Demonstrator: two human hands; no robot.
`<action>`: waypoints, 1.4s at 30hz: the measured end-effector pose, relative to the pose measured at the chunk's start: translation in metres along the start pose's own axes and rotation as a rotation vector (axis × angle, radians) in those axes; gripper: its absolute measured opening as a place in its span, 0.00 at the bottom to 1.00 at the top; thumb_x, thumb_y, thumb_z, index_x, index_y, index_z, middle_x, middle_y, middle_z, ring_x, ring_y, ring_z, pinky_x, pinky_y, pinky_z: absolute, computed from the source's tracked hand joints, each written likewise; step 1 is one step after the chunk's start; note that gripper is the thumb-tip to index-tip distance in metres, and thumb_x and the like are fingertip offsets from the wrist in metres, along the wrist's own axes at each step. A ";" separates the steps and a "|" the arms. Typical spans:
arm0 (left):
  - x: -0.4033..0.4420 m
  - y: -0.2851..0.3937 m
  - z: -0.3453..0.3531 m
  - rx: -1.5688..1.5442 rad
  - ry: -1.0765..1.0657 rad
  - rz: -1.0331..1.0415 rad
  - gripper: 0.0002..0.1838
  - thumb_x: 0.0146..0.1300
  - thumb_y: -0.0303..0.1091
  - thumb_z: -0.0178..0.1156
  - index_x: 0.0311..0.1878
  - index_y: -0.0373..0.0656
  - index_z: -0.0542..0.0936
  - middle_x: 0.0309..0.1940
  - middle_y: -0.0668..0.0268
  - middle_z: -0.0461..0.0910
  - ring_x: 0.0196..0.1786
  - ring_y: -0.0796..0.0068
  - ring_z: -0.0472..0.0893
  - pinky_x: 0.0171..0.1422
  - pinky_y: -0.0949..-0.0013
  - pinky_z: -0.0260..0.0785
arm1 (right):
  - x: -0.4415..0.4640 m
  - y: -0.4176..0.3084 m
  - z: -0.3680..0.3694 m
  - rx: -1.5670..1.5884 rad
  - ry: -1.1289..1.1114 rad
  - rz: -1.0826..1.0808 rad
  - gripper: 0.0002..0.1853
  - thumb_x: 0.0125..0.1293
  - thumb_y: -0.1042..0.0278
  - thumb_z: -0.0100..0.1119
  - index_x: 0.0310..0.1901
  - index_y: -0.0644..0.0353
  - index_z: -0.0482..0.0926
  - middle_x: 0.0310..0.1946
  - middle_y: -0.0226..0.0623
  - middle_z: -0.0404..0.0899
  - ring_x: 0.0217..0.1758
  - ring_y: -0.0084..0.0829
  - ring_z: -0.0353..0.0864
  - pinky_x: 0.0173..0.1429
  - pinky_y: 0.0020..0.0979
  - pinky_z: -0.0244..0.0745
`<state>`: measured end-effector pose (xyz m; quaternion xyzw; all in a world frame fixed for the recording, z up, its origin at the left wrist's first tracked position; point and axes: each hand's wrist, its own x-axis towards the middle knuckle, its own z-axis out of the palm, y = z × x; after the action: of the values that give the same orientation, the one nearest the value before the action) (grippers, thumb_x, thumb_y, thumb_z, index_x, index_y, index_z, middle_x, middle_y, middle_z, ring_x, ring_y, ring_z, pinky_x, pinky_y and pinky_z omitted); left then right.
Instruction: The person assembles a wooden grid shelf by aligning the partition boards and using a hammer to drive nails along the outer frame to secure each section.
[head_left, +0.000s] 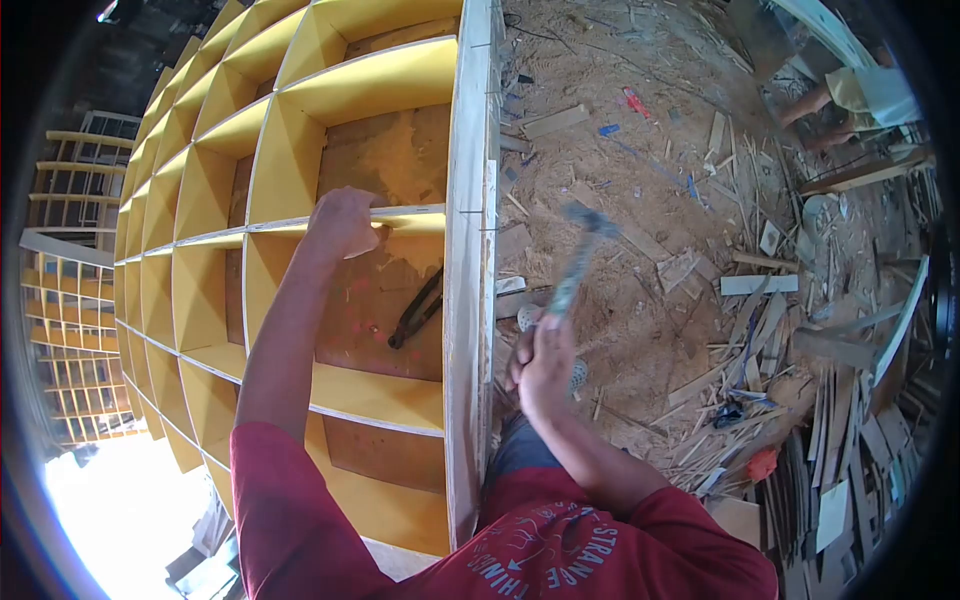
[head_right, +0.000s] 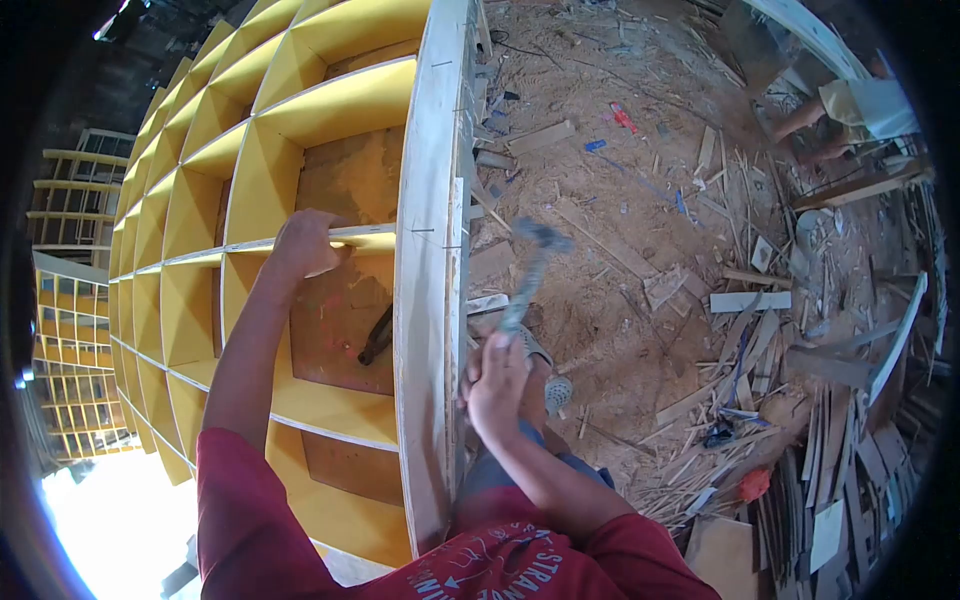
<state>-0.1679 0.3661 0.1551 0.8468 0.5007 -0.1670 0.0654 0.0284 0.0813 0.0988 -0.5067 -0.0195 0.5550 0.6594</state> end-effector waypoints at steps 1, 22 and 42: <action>0.000 -0.001 0.004 0.000 0.034 0.012 0.19 0.58 0.45 0.73 0.53 0.56 0.92 0.49 0.57 0.90 0.58 0.53 0.86 0.68 0.52 0.77 | 0.003 0.000 -0.003 0.067 0.069 -0.053 0.20 0.88 0.47 0.47 0.50 0.58 0.72 0.24 0.25 0.69 0.15 0.20 0.65 0.16 0.27 0.64; -0.001 0.003 -0.001 0.039 -0.037 -0.013 0.22 0.58 0.49 0.74 0.55 0.55 0.91 0.51 0.57 0.90 0.59 0.54 0.86 0.69 0.52 0.78 | -0.007 0.026 0.011 0.043 0.031 -0.107 0.14 0.89 0.56 0.45 0.50 0.58 0.73 0.24 0.25 0.70 0.17 0.20 0.67 0.20 0.25 0.66; -0.003 -0.002 0.003 0.012 -0.022 0.012 0.20 0.57 0.46 0.74 0.54 0.58 0.92 0.48 0.60 0.91 0.54 0.53 0.88 0.66 0.52 0.80 | -0.003 0.001 0.029 -0.167 0.042 -0.127 0.18 0.89 0.53 0.43 0.56 0.62 0.72 0.22 0.25 0.69 0.16 0.21 0.70 0.16 0.27 0.71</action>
<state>-0.1716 0.3640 0.1533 0.8484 0.4937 -0.1792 0.0669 0.0096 0.0979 0.1142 -0.5692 -0.0839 0.4979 0.6489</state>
